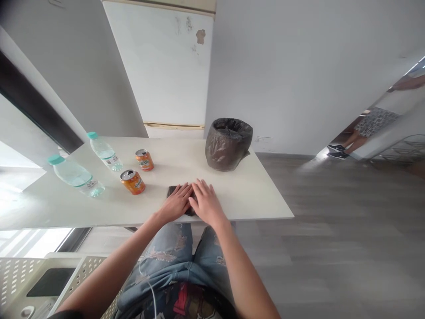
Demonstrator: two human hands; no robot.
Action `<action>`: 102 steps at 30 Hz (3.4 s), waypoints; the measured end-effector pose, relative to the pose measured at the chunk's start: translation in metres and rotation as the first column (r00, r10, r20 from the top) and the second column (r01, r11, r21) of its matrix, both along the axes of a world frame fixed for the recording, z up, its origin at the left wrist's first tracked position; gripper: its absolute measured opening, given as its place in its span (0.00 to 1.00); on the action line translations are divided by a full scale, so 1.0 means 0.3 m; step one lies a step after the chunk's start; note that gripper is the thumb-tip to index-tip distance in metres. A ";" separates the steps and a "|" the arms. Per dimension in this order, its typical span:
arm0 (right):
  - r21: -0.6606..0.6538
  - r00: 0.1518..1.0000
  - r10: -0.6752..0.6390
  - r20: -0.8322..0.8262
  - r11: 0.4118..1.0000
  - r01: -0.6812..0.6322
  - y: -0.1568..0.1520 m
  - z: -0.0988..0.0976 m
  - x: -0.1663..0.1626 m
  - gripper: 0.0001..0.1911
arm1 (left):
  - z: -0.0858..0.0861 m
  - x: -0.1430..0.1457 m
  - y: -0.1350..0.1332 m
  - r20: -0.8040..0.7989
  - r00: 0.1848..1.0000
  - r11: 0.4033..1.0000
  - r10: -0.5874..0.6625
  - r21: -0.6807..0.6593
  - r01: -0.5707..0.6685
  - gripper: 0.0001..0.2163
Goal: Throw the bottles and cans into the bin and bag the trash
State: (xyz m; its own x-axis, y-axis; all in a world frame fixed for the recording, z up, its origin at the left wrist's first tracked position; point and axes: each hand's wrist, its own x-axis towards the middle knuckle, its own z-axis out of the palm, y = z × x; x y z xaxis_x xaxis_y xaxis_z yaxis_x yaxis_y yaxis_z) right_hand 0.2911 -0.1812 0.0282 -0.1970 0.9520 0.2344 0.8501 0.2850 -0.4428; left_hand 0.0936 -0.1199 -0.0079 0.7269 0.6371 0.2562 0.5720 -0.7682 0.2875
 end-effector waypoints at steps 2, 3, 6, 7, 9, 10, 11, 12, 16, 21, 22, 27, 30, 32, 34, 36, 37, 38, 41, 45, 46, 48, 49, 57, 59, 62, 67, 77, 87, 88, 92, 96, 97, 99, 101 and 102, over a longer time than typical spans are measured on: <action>-0.048 0.996 -0.015 0.086 0.999 0.019 -0.002 -0.050 -0.043 0.32 | -0.037 -0.002 0.016 -0.049 0.999 1.000 0.006 0.000 -0.006 0.28; -0.066 0.993 -0.031 0.113 0.997 0.039 0.001 -0.072 -0.051 0.32 | -0.049 -0.004 0.022 -0.054 0.998 1.000 0.013 0.007 -0.012 0.28; -0.070 0.987 -0.063 0.149 0.995 0.074 0.020 -0.117 -0.034 0.32 | -0.066 -0.010 0.029 -0.026 0.999 0.999 0.024 0.037 -0.023 0.27; -0.063 0.986 -0.060 0.153 0.996 0.071 0.025 -0.125 -0.024 0.31 | -0.067 -0.010 0.028 -0.015 1.000 0.999 0.028 0.045 -0.027 0.27; -0.043 0.986 -0.054 0.158 0.997 0.062 0.031 -0.134 -0.010 0.31 | -0.067 -0.008 0.024 -0.006 0.999 0.998 0.038 0.056 -0.037 0.27; -0.035 0.986 -0.052 0.162 0.998 0.058 0.031 -0.136 -0.007 0.31 | -0.067 -0.006 0.022 -0.009 0.999 0.997 0.043 0.060 -0.042 0.27; -0.030 0.985 -0.051 0.165 0.998 0.057 0.030 -0.138 -0.007 0.31 | -0.067 -0.004 0.021 -0.016 0.999 0.997 0.046 0.063 -0.045 0.27; -0.026 0.984 -0.052 0.169 0.998 0.057 0.028 -0.138 -0.009 0.31 | -0.067 -0.003 0.020 -0.024 0.999 0.997 0.048 0.067 -0.046 0.27; -0.016 0.983 -0.055 0.178 0.998 0.059 0.021 -0.141 -0.017 0.31 | -0.066 0.000 0.018 -0.033 0.998 0.996 0.054 0.079 -0.051 0.27; -0.015 0.978 -0.057 0.202 0.998 0.061 0.021 -0.145 -0.016 0.31 | -0.062 0.001 0.017 -0.054 0.997 0.995 0.058 0.088 -0.053 0.27; -0.016 0.975 -0.058 0.213 0.998 0.063 0.022 -0.145 -0.015 0.32 | -0.061 0.001 0.016 -0.060 0.997 0.995 0.057 0.091 -0.052 0.27; -0.053 0.949 -0.052 0.312 0.996 0.072 0.024 -0.137 -0.015 0.33 | -0.069 0.000 0.014 -0.092 0.994 0.992 0.057 0.113 -0.047 0.28; -0.061 0.937 -0.054 0.344 0.995 0.079 0.022 -0.135 -0.018 0.33 | -0.072 -0.002 0.023 -0.092 0.995 0.993 0.040 0.115 -0.029 0.28; -0.042 0.943 -0.065 0.327 0.996 0.084 0.020 -0.137 -0.022 0.33 | -0.060 -0.008 0.030 -0.047 0.998 0.994 0.033 0.102 -0.028 0.28; -0.008 0.952 -0.090 0.292 0.995 0.096 0.017 -0.140 -0.026 0.33 | -0.032 -0.017 0.027 0.050 0.998 0.993 0.049 0.101 -0.054 0.27; 0.044 0.962 -0.133 0.238 0.991 0.126 0.014 -0.142 -0.024 0.32 | 0.004 -0.025 -0.002 0.164 0.984 0.988 0.062 0.128 -0.083 0.25; 0.082 0.966 -0.163 0.199 0.985 0.150 0.012 -0.142 -0.021 0.32 | 0.022 -0.027 -0.028 0.205 0.977 0.986 0.052 0.147 -0.083 0.24; 0.126 0.970 -0.195 0.145 0.976 0.178 0.010 -0.141 -0.015 0.31 | 0.035 -0.027 -0.060 0.224 0.974 0.984 0.035 0.162 -0.073 0.23; 0.229 0.964 -0.262 -0.045 0.937 0.265 -0.007 -0.134 0.009 0.28 | 0.046 -0.014 -0.169 0.161 0.987 0.988 0.013 0.150 -0.038 0.20; 0.151 0.951 -0.285 -0.122 0.942 0.301 -0.079 -0.105 0.017 0.22 | 0.014 -0.021 -0.240 0.046 0.999 0.996 0.023 0.083 -0.027 0.22; 0.110 0.957 -0.257 -0.131 0.956 0.272 -0.106 -0.092 0.013 0.21 | 0.008 -0.036 -0.238 0.038 0.999 0.998 0.004 0.069 -0.007 0.23; 0.023 0.975 -0.144 -0.166 0.988 0.150 -0.162 -0.061 0.007 0.18 | 0.004 -0.077 -0.222 0.025 0.999 0.998 -0.044 0.044 0.043 0.25; -0.006 0.979 -0.089 -0.184 0.996 0.089 -0.186 -0.046 0.008 0.16 | 0.005 -0.100 -0.211 0.017 0.998 0.998 -0.061 0.036 0.061 0.26; -0.041 0.958 0.282 0.053 0.959 -0.281 -0.175 -0.003 0.127 0.45 | -0.014 -0.186 -0.185 0.051 0.993 0.994 -0.109 0.021 0.108 0.32; -0.116 0.916 0.394 0.082 0.916 -0.384 -0.151 -0.012 0.143 0.51 | -0.021 -0.186 -0.193 0.108 0.987 0.992 -0.121 -0.003 0.122 0.31; -0.129 0.881 0.472 0.014 0.875 -0.467 -0.133 -0.042 0.137 0.43 | -0.017 -0.187 -0.204 0.249 0.966 0.986 -0.068 -0.128 0.102 0.29; -0.015 0.943 0.131 -0.305 0.990 -0.142 -0.106 -0.109 0.045 0.20 | 0.013 -0.150 -0.172 0.390 0.873 0.893 0.292 -0.438 -0.103 0.19; 0.126 0.915 -0.196 -0.353 0.959 0.254 -0.029 -0.123 -0.071 0.19 | 0.010 -0.080 -0.138 0.331 0.916 0.965 0.226 0.051 -0.256 0.15; 0.053 0.945 0.293 -0.145 0.956 -0.288 -0.077 -0.103 0.085 0.17 | 0.046 -0.143 -0.117 0.130 0.990 0.989 0.047 -0.146 -0.028 0.12; 0.040 0.952 0.228 -0.203 0.974 -0.224 -0.072 -0.104 0.076 0.14 | 0.053 -0.129 -0.101 0.158 0.984 0.978 0.085 -0.200 -0.053 0.12; -0.075 0.926 -0.111 -0.360 0.993 0.090 -0.024 -0.112 0.009 0.11 | 0.060 -0.053 -0.029 0.243 0.933 0.926 0.267 -0.332 -0.179 0.11; 0.021 0.932 -0.190 -0.309 0.978 0.206 0.024 -0.128 -0.027 0.07 | 0.049 -0.002 -0.011 0.225 0.944 0.970 0.241 -0.095 -0.225 0.10; 0.046 0.937 -0.195 -0.289 0.975 0.218 0.028 -0.131 -0.029 0.08 | 0.043 0.003 -0.018 0.216 0.956 0.980 0.199 -0.036 -0.196 0.11; 0.092 0.949 -0.217 -0.227 0.966 0.243 0.023 -0.129 -0.031 0.09 | 0.029 0.004 -0.036 0.185 0.976 0.992 0.114 0.025 -0.120 0.11; 0.162 0.971 -0.197 -0.133 0.963 0.217 0.012 -0.119 -0.037 0.14 | 0.012 0.001 -0.048 0.138 0.988 0.997 0.069 0.030 -0.074 0.11; 0.194 0.986 -0.148 -0.078 0.968 0.161 0.007 -0.113 -0.043 0.17 | 0.006 -0.002 -0.050 0.117 0.991 0.998 0.060 0.025 -0.063 0.11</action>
State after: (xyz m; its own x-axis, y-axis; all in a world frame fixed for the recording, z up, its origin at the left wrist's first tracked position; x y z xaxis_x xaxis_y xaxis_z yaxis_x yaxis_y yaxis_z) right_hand 0.2782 -0.1791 -0.0056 -0.0299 0.9026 0.4295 0.8632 0.2400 -0.4442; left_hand 0.0931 -0.1347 -0.0062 0.6511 0.6707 0.3553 0.5822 -0.7417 0.3330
